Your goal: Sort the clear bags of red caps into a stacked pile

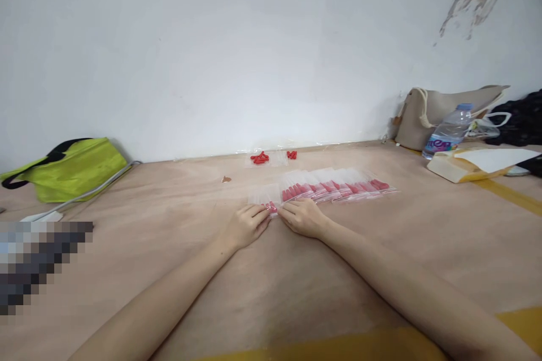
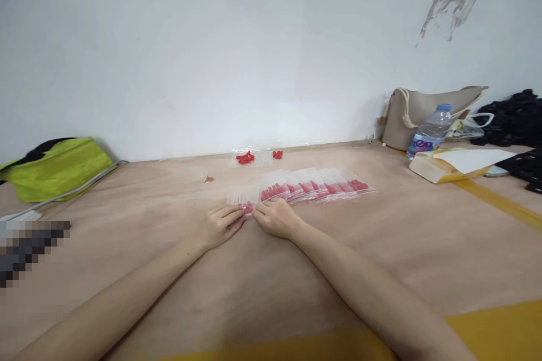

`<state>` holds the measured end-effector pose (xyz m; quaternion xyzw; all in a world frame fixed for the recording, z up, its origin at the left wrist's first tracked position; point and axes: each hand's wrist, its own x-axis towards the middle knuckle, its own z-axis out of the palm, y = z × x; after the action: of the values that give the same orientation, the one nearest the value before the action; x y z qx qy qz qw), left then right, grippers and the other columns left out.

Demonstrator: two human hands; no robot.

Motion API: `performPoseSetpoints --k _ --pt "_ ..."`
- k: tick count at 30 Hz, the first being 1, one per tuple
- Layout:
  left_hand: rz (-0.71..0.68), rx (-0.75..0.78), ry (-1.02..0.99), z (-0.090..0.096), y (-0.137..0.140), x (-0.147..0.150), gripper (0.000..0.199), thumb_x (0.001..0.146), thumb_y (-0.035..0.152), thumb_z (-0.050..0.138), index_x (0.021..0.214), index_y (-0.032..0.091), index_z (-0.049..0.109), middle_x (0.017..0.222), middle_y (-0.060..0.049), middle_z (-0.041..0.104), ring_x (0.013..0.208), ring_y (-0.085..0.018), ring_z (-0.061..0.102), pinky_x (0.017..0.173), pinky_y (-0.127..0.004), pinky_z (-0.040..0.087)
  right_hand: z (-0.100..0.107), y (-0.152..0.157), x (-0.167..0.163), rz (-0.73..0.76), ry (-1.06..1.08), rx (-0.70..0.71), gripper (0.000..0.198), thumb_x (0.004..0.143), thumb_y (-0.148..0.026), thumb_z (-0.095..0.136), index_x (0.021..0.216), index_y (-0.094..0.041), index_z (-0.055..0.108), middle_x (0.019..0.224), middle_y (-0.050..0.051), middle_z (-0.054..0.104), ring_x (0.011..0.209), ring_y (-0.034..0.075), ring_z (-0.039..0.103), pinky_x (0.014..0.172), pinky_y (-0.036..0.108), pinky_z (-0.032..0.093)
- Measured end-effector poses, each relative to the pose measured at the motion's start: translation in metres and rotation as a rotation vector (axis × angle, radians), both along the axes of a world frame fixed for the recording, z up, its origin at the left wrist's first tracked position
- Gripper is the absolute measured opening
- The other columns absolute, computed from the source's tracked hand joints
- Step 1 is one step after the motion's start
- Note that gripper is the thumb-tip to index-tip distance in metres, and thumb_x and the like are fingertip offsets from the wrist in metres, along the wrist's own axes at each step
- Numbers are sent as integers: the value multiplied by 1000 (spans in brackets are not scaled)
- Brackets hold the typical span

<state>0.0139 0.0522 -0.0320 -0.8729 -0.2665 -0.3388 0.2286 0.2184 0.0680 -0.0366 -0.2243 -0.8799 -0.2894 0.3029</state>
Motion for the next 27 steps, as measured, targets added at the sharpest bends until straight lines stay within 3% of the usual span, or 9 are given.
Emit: performPoseSetpoints --k 8,20,27 --pt "25 215 133 6 -2 9 11 82 16 51 84 15 62 81 -4 67 74 -14 62 62 -25 49 1 0 -3 17 15 -5 28 88 -16 38 63 -16 52 58 -1 53 53 8 47 51 27 23" --pt "56 240 186 8 -3 9 17 82 18 50 67 16 58 70 -1 64 67 -11 60 57 -23 43 2 -3 -5 21 -14 22 21 86 -13 40 73 -16 57 65 0 58 57 9 46 52 28 22" --pt "36 276 164 13 -3 2 7 81 16 52 79 15 59 76 -2 65 74 -13 62 62 -24 46 2 -4 -3 -8 109 -30 20 84 -14 42 75 -17 60 64 -2 58 57 8 48 53 27 21"
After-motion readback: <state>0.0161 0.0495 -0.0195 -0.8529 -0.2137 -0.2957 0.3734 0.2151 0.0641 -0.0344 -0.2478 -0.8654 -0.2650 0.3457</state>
